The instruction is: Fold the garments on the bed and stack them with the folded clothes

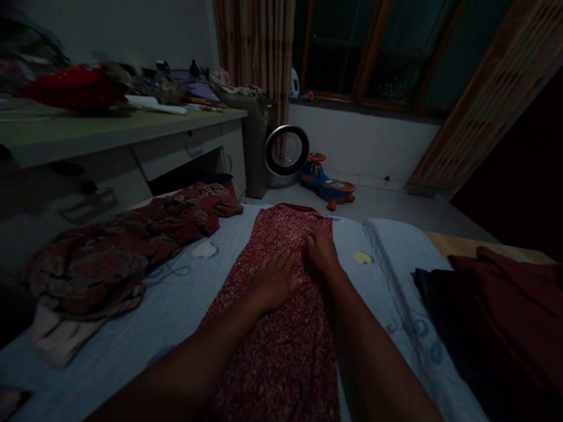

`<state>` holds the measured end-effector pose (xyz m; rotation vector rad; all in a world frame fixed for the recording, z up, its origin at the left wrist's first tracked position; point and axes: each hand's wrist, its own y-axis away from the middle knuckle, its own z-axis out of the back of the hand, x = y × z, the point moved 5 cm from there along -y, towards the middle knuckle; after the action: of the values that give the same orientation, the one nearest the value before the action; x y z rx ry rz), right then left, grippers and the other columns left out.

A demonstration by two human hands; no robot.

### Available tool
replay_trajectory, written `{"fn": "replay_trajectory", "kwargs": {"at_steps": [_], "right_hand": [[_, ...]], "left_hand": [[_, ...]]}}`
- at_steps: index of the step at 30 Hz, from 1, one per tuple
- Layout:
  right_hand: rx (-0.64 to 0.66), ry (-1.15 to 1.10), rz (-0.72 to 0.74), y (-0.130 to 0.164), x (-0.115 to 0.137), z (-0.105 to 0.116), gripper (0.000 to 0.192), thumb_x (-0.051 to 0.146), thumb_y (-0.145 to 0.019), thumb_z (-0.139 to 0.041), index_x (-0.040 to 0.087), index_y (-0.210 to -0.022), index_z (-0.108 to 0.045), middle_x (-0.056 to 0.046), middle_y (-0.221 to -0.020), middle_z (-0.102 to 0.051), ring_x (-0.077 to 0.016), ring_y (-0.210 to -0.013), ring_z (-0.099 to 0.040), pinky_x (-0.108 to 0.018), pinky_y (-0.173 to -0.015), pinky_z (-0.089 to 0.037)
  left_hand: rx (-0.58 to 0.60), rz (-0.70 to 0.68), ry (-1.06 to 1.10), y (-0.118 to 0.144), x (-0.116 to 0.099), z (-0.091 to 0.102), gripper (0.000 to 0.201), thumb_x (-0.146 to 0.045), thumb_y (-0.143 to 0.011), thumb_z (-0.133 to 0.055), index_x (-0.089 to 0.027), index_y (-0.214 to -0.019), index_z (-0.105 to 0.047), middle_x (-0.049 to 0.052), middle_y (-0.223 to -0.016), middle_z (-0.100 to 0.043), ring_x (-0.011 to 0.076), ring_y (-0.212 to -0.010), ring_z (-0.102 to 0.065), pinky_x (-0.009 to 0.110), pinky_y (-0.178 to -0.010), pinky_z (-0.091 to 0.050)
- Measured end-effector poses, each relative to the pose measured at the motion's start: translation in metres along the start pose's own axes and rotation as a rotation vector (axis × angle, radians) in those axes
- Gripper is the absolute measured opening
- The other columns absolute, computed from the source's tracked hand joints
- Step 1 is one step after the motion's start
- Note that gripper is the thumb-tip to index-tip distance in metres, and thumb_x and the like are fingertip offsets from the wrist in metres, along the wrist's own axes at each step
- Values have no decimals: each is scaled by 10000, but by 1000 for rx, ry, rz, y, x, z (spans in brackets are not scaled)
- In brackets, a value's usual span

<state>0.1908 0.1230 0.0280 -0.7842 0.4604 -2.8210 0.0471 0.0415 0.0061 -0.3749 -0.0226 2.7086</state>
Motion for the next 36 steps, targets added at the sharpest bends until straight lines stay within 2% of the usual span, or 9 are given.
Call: {"fn": "replay_trajectory", "kwargs": {"at_steps": [2,6,9,12,18,24,27,31,36], "right_hand": [[2,-124,29,21,16,-1,386,238,-911,-410,164,-1253,-574,-128,-1276,-614,-233,-1189,-553,-401,-1051,-415],[28,-269,18,68,39,-4,423,185,-878,-404,197,-1268,-566,-110,-1247,-633,-221,-1136,-592,-410,-1028,-444],[36,-265,86,94,53,-4,421,178,-897,-371,204,-1269,-568,-111,-1261,-630,-223,-1165,-579,-423,-1058,-425],[52,-175,163,107,60,-8,442,200,-913,-393,184,-1332,-532,-132,-1350,-582,-235,-1247,-532,-445,-1099,-390],[112,-6,161,114,58,-20,509,246,-930,-434,181,-1433,-475,-137,-1485,-474,-257,-1377,-428,-482,-1152,-321],[168,52,152,114,62,-22,544,293,-949,-439,142,-1471,-432,-154,-1531,-406,-282,-1426,-358,-501,-1163,-289],[172,57,147,114,64,-21,541,327,-954,-452,172,-1472,-438,-143,-1529,-411,-293,-1426,-358,-510,-1161,-287],[186,63,140,114,66,-20,520,328,-956,-455,154,-1445,-476,-150,-1528,-411,-304,-1426,-355,-508,-1164,-279],[209,86,114,114,69,-18,515,343,-963,-446,168,-1446,-478,-136,-1542,-392,-298,-1429,-350,-492,-1168,-273]], "left_hand": [[-34,-15,12,0,1,5,601,-507,-979,-333,-166,-1469,-408,98,-1570,-364,274,-1447,-302,462,-1179,-241],[-74,-74,52,-2,6,14,469,-372,-1022,-256,-195,-1382,-500,64,-1486,-487,212,-1375,-405,417,-1150,-304],[-22,-98,75,-4,13,15,440,-329,-1020,-269,-228,-1379,-503,45,-1474,-503,194,-1357,-428,414,-1141,-320],[17,-84,91,-7,20,14,448,-302,-1011,-289,-232,-1413,-476,42,-1510,-464,186,-1381,-404,402,-1150,-307],[-22,-94,58,-9,24,13,459,-252,-995,-309,-247,-1426,-466,25,-1515,-460,175,-1385,-398,378,-1143,-317],[-34,-111,3,-21,31,15,473,-275,-1001,-294,-195,-1447,-428,70,-1510,-463,182,-1388,-406,391,-1150,-294],[7,-106,-32,-34,42,13,510,-372,-1013,-281,-167,-1465,-399,98,-1547,-406,206,-1436,-339,417,-1176,-237],[74,-97,-53,-57,59,11,636,-529,-995,-273,-146,-1500,-337,123,-1586,-323,230,-1477,-253,413,-1187,-196],[99,-62,-89,-89,79,9,662,-569,-988,-241,-168,-1509,-326,115,-1616,-251,268,-1496,-186,454,-1185,-178]]}}
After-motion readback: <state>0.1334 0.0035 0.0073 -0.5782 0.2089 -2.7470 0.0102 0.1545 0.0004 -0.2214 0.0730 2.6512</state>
